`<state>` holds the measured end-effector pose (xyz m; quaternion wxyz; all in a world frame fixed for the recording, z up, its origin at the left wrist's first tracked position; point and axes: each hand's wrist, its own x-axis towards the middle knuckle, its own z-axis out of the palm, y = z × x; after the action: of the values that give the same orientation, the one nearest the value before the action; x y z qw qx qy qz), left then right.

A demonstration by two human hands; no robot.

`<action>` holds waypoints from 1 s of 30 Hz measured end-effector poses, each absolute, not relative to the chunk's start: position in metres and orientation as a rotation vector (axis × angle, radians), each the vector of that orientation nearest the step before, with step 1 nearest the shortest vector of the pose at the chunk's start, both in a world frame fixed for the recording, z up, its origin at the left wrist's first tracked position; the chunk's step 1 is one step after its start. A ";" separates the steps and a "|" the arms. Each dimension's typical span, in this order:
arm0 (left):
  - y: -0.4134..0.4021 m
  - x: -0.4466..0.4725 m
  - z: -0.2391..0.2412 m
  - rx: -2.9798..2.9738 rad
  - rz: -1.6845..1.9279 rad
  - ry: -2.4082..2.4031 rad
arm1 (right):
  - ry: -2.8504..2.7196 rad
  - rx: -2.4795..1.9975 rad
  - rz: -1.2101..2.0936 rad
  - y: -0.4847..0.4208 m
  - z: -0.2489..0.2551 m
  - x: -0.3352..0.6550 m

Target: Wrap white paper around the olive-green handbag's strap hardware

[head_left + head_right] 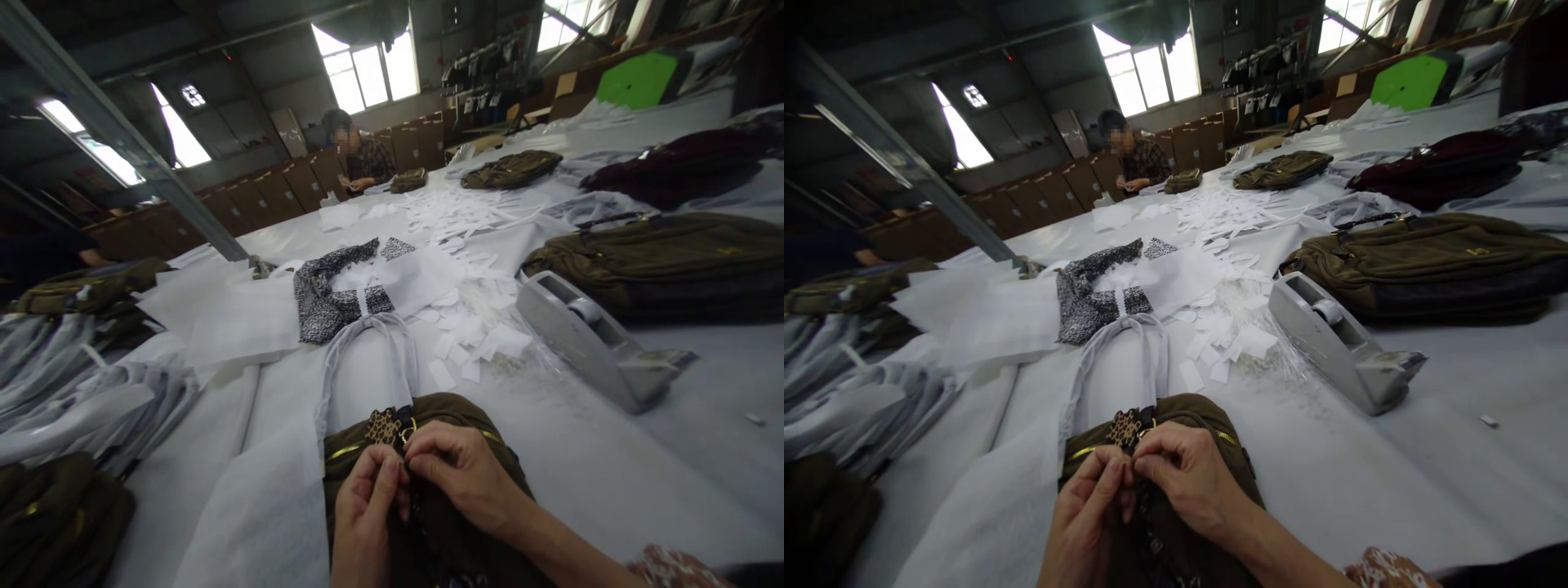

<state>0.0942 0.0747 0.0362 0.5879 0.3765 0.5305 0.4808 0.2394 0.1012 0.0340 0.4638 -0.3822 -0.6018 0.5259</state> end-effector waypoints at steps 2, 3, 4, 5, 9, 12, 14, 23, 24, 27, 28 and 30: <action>0.075 0.094 0.035 0.858 1.110 1.213 | -1.444 -0.898 1.362 0.101 0.034 0.239; 0.075 0.094 0.035 0.844 1.107 1.211 | -1.425 -0.892 1.397 0.101 0.035 0.239; 0.074 0.095 0.035 0.829 1.107 1.212 | -1.408 -0.893 1.429 0.101 0.035 0.239; 0.074 0.096 0.036 0.815 1.108 1.212 | -1.392 -0.899 1.459 0.101 0.035 0.239; 0.075 0.096 0.039 0.922 1.087 1.293 | -1.338 -0.944 1.537 0.100 0.033 0.240; 0.082 0.088 0.040 1.383 1.078 1.559 | -1.311 -0.989 1.545 0.100 0.029 0.241; 0.090 0.079 0.038 1.827 0.971 1.656 | -1.309 -1.006 1.543 0.100 0.025 0.241; 0.105 0.072 0.045 2.435 0.197 1.640 | -1.424 -1.236 1.355 0.097 0.025 0.236; 0.103 0.074 0.051 2.442 0.160 1.618 | -1.432 -1.263 1.332 0.097 0.026 0.236; 0.097 0.076 0.068 2.324 0.165 1.524 | -1.455 -1.330 1.257 0.095 0.028 0.237; 0.096 0.076 0.071 2.227 0.200 1.514 | -1.471 -1.337 1.228 0.095 0.029 0.238; 0.093 0.073 0.073 2.008 0.287 1.545 | -1.508 -1.336 1.173 0.095 0.030 0.239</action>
<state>0.0731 0.0932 0.0727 0.2917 0.7533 0.5796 0.1076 0.2390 0.0948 0.0300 0.3943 -0.5266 -0.5945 0.4624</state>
